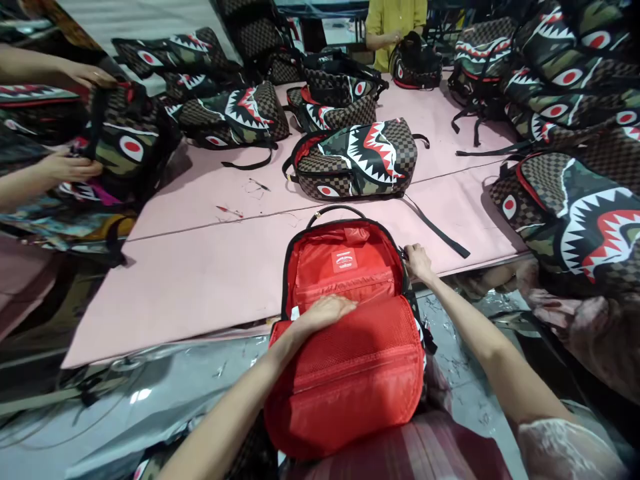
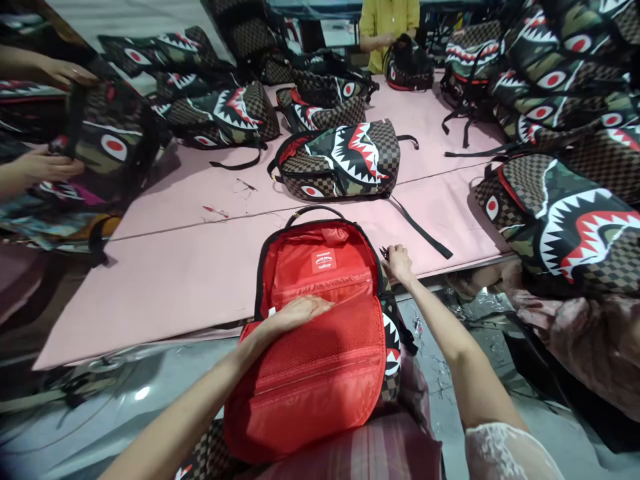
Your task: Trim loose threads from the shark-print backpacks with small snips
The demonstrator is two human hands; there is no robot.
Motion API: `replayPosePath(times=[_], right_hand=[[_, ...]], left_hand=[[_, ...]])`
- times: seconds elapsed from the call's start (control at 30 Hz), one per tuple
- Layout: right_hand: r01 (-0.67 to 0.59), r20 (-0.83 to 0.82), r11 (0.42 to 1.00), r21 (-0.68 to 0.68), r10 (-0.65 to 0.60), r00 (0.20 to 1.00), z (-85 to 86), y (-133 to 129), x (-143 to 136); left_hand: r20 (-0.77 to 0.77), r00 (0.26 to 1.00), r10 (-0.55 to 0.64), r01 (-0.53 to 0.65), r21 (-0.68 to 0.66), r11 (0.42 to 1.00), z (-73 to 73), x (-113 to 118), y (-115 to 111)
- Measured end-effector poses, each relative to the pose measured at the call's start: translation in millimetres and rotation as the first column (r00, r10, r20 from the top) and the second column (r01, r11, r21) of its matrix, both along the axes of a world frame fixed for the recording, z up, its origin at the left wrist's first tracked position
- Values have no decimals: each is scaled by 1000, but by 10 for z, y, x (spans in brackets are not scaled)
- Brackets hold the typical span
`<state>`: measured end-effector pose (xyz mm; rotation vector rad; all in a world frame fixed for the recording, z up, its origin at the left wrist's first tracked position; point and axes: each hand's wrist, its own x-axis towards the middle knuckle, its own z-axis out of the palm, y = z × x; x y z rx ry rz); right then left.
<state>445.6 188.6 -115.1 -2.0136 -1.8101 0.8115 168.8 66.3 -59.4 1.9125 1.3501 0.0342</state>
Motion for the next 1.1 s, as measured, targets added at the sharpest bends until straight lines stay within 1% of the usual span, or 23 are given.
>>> replayPosePath(times=[0.03,0.07,0.1,0.13,0.17,0.2,0.23,0.27,0.33,0.4,0.47,0.57,0.63,0.7,0.8,0.9,1.03,1.1], right_hand=[[20,-14,1000,7,-19,1000,-79,17,-37],[42,-36,999,12,-41,999,-147,29,-48],[66,-67,998,15,-65,996,-203,40,-34],[92,-106,996,12,-90,990,-249,53,0],[118,-153,993,4,-116,981,-288,67,51],[145,-207,989,-9,-144,968,-321,80,114],[172,-265,985,-28,-173,948,-350,91,182],[199,-328,979,-50,-204,923,-375,94,250],[247,-454,964,-99,-265,851,-416,72,375],[273,-572,950,-151,-310,760,-437,-1,465],[262,-672,943,-206,-331,662,-435,-124,510],[211,-771,936,-282,-351,532,-399,-382,513],[182,-800,928,-326,-373,470,-376,-582,503],[161,-807,914,-372,-404,430,-372,-787,508],[159,-796,889,-429,-455,399,-405,-1087,552],[184,-769,868,-461,-494,404,-459,-1393,581],[182,-710,847,-500,-520,475,-529,-1796,477],[172,-680,841,-513,-520,517,-550,-1925,380]], left_hand=[[-49,999,22,-20,36,999,-27,12,-3],[-104,992,77,-67,92,994,-57,26,-9],[-166,971,170,-144,156,977,-90,40,-16],[-227,933,279,-233,208,950,-127,54,-23],[-293,888,355,-290,242,926,-167,64,-30],[-350,855,383,-309,249,918,-208,69,-36],[-391,845,364,-294,228,928,-251,69,-41],[-406,863,302,-247,182,952,-293,61,-46],[-355,924,143,-114,100,988,-369,34,-55],[-306,949,74,-52,77,996,-428,7,-62],[-286,957,51,-34,65,997,-464,-2,-66],[-275,960,61,-44,70,997,-474,18,-72],[-267,961,76,-56,82,995,-458,37,-83],[-253,963,88,-65,97,993,-431,47,-103],[-227,968,102,-77,116,990,-383,43,-136],[-205,972,114,-91,120,989,-339,36,-158],[-175,973,151,-131,123,984,-316,77,-181],[-148,975,168,-149,130,980,-300,109,-186]])
